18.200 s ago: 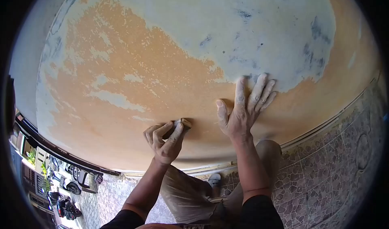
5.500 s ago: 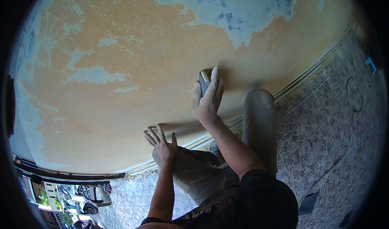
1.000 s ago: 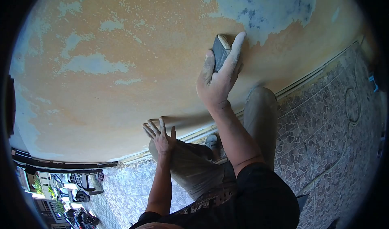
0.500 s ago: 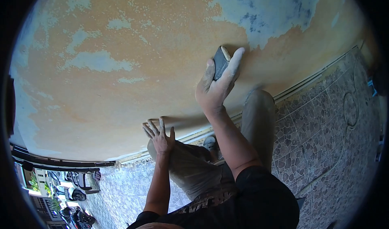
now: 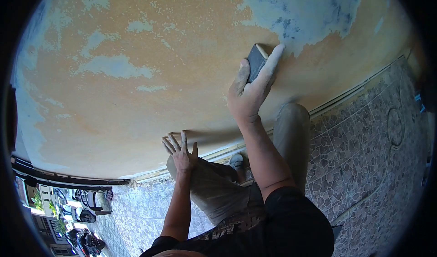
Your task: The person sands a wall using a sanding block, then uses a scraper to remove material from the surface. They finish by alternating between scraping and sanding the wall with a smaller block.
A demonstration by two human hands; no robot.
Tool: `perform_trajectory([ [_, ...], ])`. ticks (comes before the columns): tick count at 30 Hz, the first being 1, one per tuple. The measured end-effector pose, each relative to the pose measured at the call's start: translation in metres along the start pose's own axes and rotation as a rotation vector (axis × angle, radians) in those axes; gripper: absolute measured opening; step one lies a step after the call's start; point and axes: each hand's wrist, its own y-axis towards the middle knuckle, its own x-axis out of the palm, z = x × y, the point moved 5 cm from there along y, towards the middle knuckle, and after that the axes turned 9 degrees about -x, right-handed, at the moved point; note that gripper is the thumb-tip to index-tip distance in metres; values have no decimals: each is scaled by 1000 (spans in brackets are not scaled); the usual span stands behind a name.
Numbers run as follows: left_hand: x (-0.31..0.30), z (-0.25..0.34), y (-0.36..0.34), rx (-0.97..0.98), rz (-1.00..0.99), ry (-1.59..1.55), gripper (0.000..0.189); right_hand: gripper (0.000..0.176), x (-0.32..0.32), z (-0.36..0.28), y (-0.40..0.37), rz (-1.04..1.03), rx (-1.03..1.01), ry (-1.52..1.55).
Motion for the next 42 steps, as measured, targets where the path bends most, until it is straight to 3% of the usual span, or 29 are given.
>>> perform_trajectory([
  [2,2,-1,0,16,20,-10,71,66,9,17,-62,73,-95,-119],
  [4,2,0,0,13,9,-10,71,61,13,35,-130,-165,-219,-96],
  [7,-3,3,2,41,54,-24,72,58,4,20,-112,-220,-221,-97],
  [10,-7,3,1,-24,8,-82,66,64,2,8,-40,-9,-64,-79],
  [11,-8,3,-3,-37,7,-82,66,64,4,4,-27,-19,-67,-72],
  [13,-7,3,2,-28,5,-45,65,67,2,1,-6,153,-44,39],
  [16,-3,2,3,-24,24,-67,65,66,12,17,-77,29,-101,-136],
  [18,-2,2,2,-37,-16,-64,66,62,13,38,-148,-262,-213,-129],
  [21,-4,3,1,4,33,-37,66,59,2,26,-137,-361,-149,-121],
  [26,-6,3,2,-26,-23,-51,67,65,-1,4,-10,-34,-18,56],
  [29,-3,2,2,-42,-35,-20,67,65,2,4,-9,56,30,78],
  [30,-1,2,5,-37,-23,-29,67,67,6,9,-32,84,-75,-42],
  [34,0,4,-1,3,32,-47,67,68,8,31,-142,-276,-248,-131],
  [37,-6,1,-5,20,43,-35,67,68,3,23,-112,-208,-110,-112],
  [39,-9,4,1,-36,-23,-76,66,67,6,23,-58,-3,113,140],
  [42,-6,2,1,-31,-8,-50,64,67,1,14,-10,62,31,85],
])
